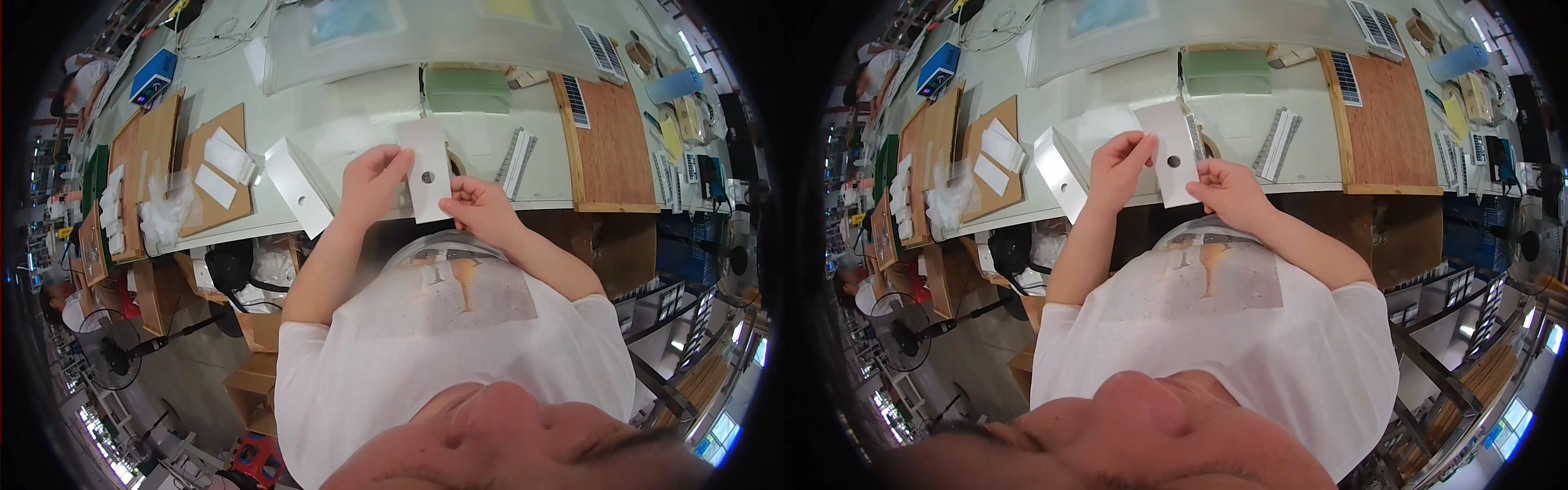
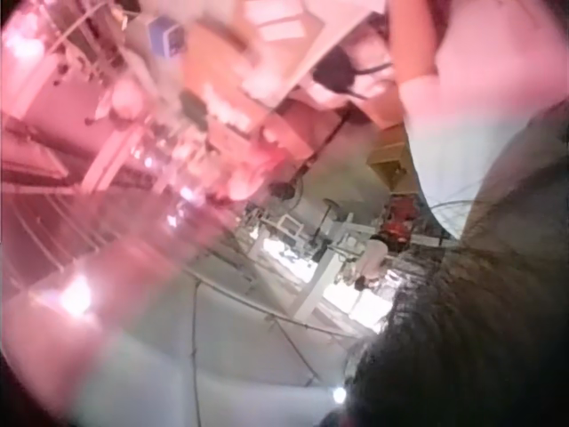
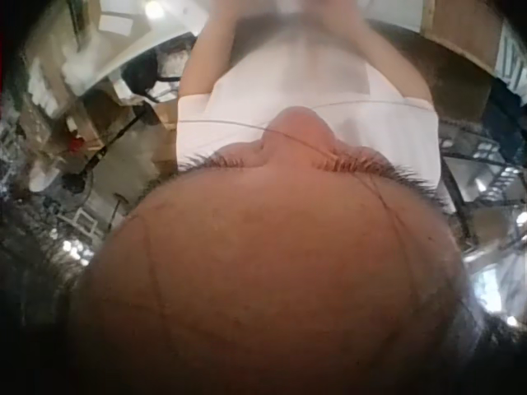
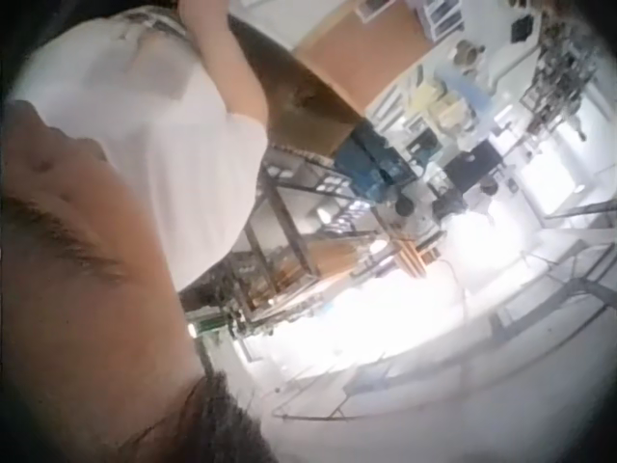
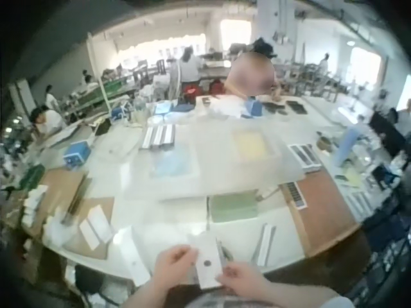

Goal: Assembling small solar panel units by placing panels into white plastic housings at a factory workbench.

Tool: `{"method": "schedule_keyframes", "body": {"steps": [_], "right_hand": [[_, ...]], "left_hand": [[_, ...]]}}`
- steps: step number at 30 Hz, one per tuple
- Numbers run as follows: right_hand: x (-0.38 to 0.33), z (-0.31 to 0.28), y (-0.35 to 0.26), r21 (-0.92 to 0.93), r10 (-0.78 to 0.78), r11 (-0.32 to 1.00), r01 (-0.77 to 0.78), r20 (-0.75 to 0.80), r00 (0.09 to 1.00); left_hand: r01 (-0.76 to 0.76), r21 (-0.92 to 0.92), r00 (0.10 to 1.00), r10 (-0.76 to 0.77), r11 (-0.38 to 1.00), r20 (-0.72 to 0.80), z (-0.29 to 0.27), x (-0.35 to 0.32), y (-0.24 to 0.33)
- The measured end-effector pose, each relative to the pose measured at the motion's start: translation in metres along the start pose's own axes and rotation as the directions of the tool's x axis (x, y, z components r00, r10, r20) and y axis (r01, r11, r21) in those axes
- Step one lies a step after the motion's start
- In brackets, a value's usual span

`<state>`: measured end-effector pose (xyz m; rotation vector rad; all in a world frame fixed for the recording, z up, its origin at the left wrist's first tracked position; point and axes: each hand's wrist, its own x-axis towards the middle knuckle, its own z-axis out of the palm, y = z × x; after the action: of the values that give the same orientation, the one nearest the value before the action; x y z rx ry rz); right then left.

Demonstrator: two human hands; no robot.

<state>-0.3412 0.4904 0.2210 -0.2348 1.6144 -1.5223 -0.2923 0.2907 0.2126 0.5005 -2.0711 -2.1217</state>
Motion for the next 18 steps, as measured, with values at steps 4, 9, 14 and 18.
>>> {"method": "schedule_keyframes", "body": {"steps": [4, 9, 14, 18], "right_hand": [[-0.005, -0.006, 0.001, 0.031, -0.071, 0.997, 0.076, -0.149, 0.986], [-0.006, -0.009, 0.006, -0.085, 0.013, 0.996, -0.036, -0.260, 0.965], [-0.003, -0.011, 0.018, -0.120, -0.046, 0.993, 0.017, -0.245, 0.968], [-0.001, -0.010, 0.021, -0.165, -0.095, 0.985, 0.051, -0.269, 0.959]], "left_hand": [[-0.029, 0.248, 0.999, 0.034, 0.968, -0.015, 0.006, 0.015, 0.002], [-0.024, 0.424, 1.000, 0.027, 0.905, -0.002, 0.009, 0.018, -0.008], [-0.013, 0.467, 1.000, 0.010, 0.884, 0.008, 0.009, 0.017, -0.017], [-0.014, 0.472, 1.000, 0.019, 0.881, -0.005, 0.009, 0.018, -0.019]]}}
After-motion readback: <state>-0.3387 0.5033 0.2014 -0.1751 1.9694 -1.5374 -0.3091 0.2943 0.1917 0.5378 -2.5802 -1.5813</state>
